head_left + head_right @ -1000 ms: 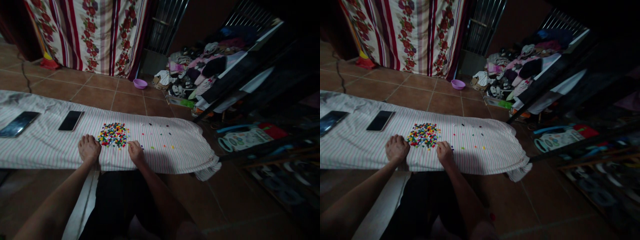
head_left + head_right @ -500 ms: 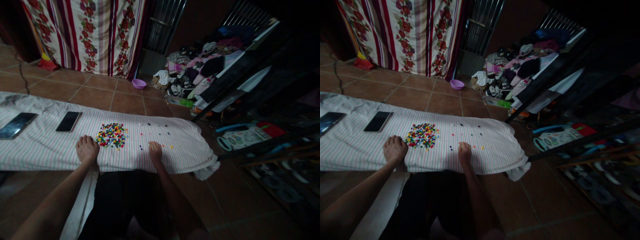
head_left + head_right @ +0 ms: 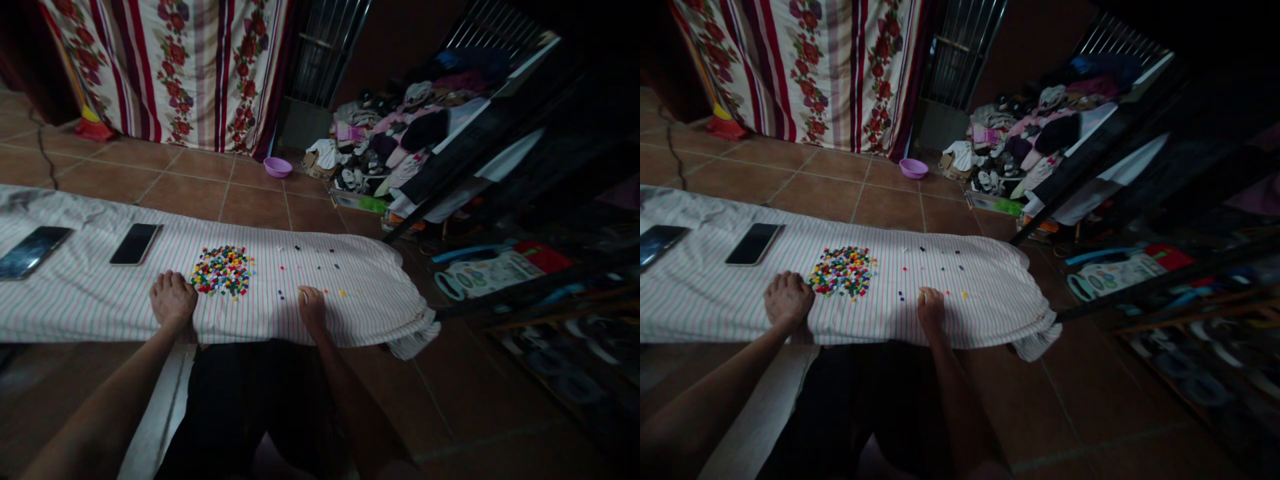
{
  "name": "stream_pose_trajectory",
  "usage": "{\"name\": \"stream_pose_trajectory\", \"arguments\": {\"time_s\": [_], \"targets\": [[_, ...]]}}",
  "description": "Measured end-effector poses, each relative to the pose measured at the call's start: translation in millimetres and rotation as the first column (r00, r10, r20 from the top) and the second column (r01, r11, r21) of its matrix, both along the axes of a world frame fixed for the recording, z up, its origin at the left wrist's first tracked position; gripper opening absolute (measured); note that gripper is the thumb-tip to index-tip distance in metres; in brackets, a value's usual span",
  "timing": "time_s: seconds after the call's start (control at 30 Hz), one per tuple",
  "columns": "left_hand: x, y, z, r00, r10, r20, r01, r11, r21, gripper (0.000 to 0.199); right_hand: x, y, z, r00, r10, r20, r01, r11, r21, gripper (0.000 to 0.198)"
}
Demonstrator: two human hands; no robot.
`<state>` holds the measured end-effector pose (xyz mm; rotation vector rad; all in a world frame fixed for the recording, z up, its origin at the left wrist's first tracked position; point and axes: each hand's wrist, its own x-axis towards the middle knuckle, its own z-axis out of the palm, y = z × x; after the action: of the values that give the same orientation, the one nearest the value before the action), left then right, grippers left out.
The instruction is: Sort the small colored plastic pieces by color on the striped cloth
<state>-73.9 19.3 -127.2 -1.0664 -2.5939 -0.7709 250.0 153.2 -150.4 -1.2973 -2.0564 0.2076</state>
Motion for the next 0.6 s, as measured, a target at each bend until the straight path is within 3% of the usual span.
{"name": "stream_pose_trajectory", "arguments": {"time_s": [0.6], "targets": [[-2.1,1.4,-4.4,1.000,0.010,-0.016,-0.010,1.000,0.000,0.037,6.4,1.5,-3.9,0.998,0.012,0.054,-0.013,1.000,0.024,0.030]]}}
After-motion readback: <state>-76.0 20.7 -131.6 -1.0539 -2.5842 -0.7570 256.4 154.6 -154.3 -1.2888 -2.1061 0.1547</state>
